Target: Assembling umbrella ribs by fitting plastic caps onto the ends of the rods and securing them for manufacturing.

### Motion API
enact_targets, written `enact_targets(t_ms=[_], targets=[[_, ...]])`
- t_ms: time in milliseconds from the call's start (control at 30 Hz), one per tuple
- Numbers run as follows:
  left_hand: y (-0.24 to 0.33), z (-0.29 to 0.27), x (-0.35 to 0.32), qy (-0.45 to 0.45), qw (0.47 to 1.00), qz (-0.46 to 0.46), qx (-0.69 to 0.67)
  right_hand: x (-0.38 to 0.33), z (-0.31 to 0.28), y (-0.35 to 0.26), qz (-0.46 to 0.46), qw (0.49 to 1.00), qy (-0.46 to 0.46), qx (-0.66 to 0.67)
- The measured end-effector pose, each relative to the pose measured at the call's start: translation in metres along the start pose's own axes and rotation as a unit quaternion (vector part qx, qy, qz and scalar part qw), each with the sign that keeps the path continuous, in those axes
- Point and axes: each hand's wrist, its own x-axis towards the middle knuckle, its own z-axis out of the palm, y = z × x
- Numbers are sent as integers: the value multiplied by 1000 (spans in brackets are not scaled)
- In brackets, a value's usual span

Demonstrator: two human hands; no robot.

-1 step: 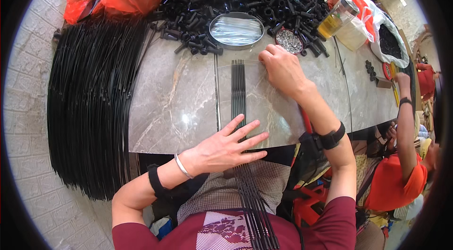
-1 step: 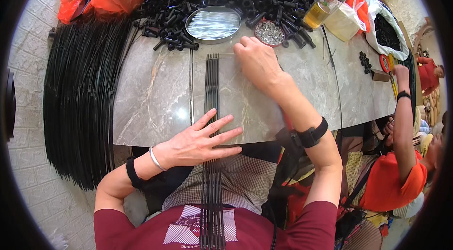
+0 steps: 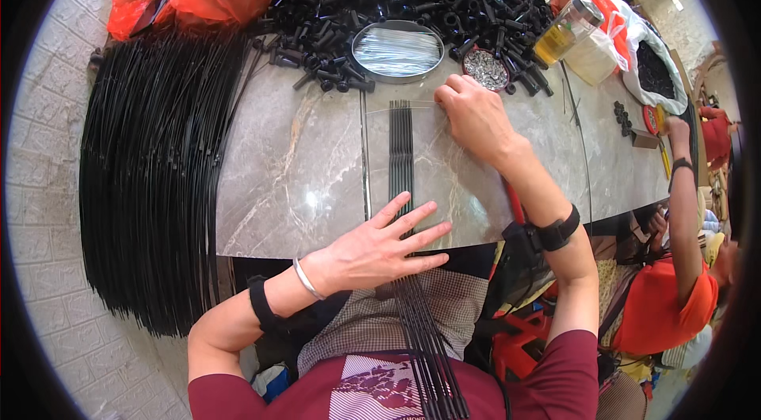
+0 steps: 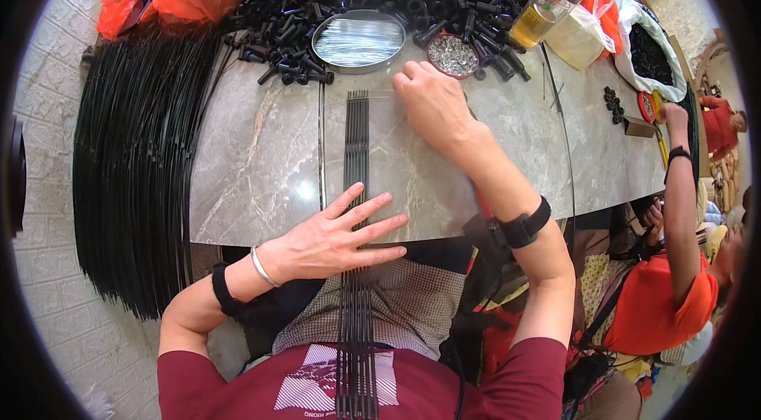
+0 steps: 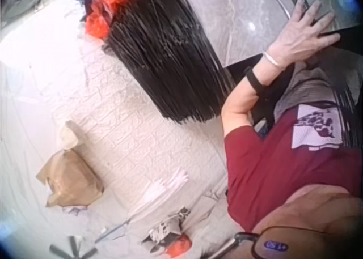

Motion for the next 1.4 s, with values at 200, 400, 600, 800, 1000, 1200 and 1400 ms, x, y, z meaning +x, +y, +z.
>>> enact_targets(t_ms=[200, 400, 600, 800, 1000, 1200, 1400], targets=[[-1, 1, 1, -3, 1000, 2, 1, 7, 6, -1, -20, 999, 28, 0], [0, 2, -1, 5, 1000, 1, -10, 2, 2, -9, 24, 1000, 9, 2], [-1, 1, -1, -5, 1000, 3, -8, 3, 5, -8, 29, 999, 33, 0], [-1, -1, -1, -11, 1000, 4, -10, 2, 15, -8, 61, 996, 58, 12], [-1, -1, 0, -13, 1000, 4, -10, -2, 15, -8, 75, 995, 67, 25], [-2, -2, 0, -12, 1000, 5, -13, 0, 17, -9, 76, 995, 63, 27], [-2, -1, -1, -12, 1000, 5, -15, -3, 14, -9, 77, 994, 72, 41]])
